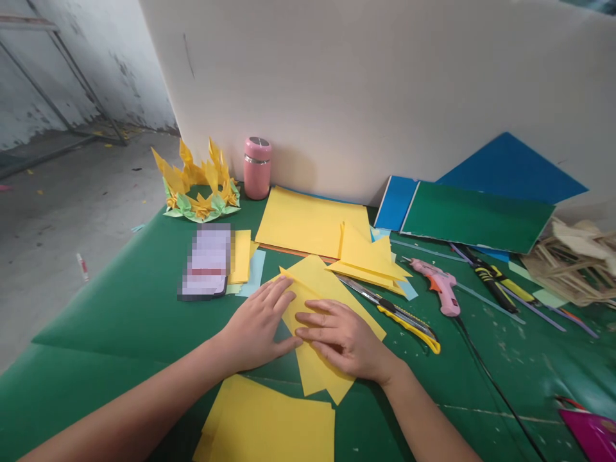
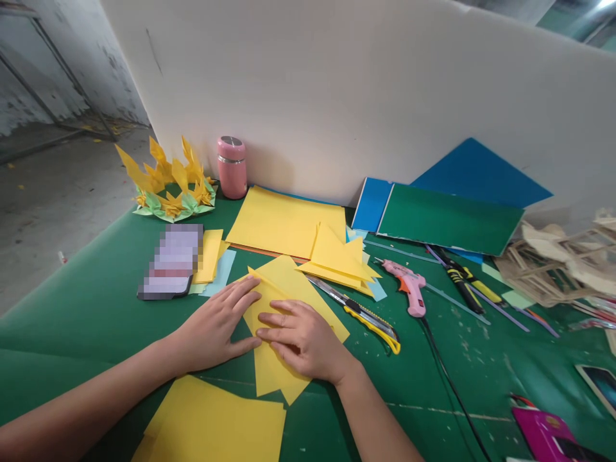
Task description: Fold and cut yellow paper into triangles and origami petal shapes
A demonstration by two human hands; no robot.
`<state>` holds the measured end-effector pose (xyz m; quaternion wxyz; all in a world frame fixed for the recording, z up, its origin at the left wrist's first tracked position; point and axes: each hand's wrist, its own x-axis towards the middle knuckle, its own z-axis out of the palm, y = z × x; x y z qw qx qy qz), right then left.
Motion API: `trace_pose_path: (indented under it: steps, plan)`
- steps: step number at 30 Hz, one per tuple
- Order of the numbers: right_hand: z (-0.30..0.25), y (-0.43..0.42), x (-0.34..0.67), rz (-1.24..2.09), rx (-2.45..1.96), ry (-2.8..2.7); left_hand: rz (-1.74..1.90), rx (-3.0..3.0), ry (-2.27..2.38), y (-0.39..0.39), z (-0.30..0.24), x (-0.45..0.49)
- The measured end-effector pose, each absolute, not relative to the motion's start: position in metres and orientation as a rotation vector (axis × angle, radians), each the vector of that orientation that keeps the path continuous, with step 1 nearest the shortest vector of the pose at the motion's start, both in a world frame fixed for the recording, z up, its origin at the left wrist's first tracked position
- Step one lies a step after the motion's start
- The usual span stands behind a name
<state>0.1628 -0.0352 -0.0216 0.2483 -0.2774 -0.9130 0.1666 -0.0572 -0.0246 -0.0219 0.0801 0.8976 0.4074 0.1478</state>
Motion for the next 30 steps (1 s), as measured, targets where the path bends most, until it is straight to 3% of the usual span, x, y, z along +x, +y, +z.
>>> trace_pose_path:
  steps: [5,13,19,30]
  plan:
    - [-0.016,-0.030,0.160,0.526,-0.909,-2.410,0.440,2.705,1.208,-0.025,-0.021,-0.055]
    - [-0.006,-0.012,0.131,0.281,-1.227,-2.604,0.439,2.739,1.273,-0.027,-0.022,-0.053]
    - [0.004,-0.002,0.111,0.319,-1.535,-2.676,0.420,2.774,1.257,-0.030,-0.019,-0.052]
    - [0.011,-0.001,0.106,0.260,-1.610,-2.722,0.456,2.792,1.267,-0.029,-0.023,-0.053]
